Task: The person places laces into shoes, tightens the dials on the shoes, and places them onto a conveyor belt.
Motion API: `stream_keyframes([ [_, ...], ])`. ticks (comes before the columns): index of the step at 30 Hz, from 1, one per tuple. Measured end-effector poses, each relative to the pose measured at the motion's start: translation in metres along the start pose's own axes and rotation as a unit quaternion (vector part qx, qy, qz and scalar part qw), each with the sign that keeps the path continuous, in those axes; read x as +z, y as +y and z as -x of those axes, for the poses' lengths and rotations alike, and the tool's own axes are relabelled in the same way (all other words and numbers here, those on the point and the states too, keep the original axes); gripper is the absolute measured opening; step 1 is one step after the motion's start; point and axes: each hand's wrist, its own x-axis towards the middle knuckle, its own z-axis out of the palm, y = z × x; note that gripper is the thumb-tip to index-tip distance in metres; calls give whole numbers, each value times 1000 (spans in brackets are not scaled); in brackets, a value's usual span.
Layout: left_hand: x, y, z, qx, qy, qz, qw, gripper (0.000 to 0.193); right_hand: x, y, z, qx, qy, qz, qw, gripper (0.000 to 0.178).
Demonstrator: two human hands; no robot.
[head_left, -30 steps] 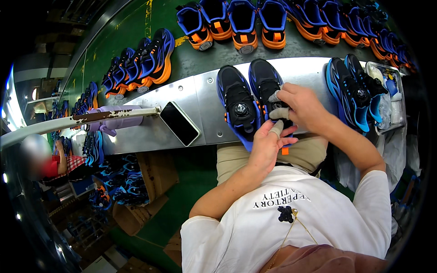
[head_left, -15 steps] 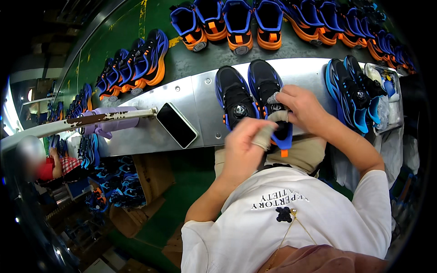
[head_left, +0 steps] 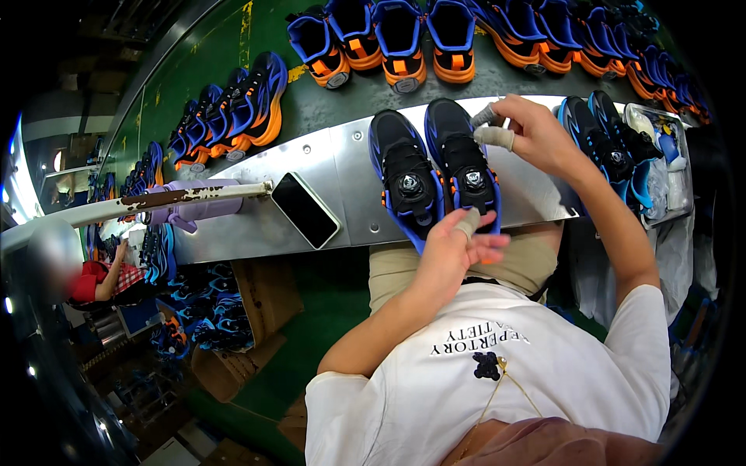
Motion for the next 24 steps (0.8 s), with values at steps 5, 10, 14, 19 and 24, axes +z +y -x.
stream_keyframes([
  [5, 0, -12, -19, 54, 1, 80, 995, 32, 21, -10, 4, -98, -189, 29, 977, 32],
  [10, 15, -11, -24, 53, 44, 53, 996, 31, 29, 12, -6, -96, -203, 10, 975, 31],
  [14, 9, -15, -27, 66, 24, 68, 995, 31, 21, 12, -3, -82, -209, -50, 973, 30],
  [19, 8, -20, -28, 76, -7, 112, 991, 31, 19, 22, 16, -161, -126, -32, 978, 32],
  [24, 11, -21, -26, 80, -24, 100, 992, 30, 17, 7, 27, -36, -71, -27, 996, 30],
])
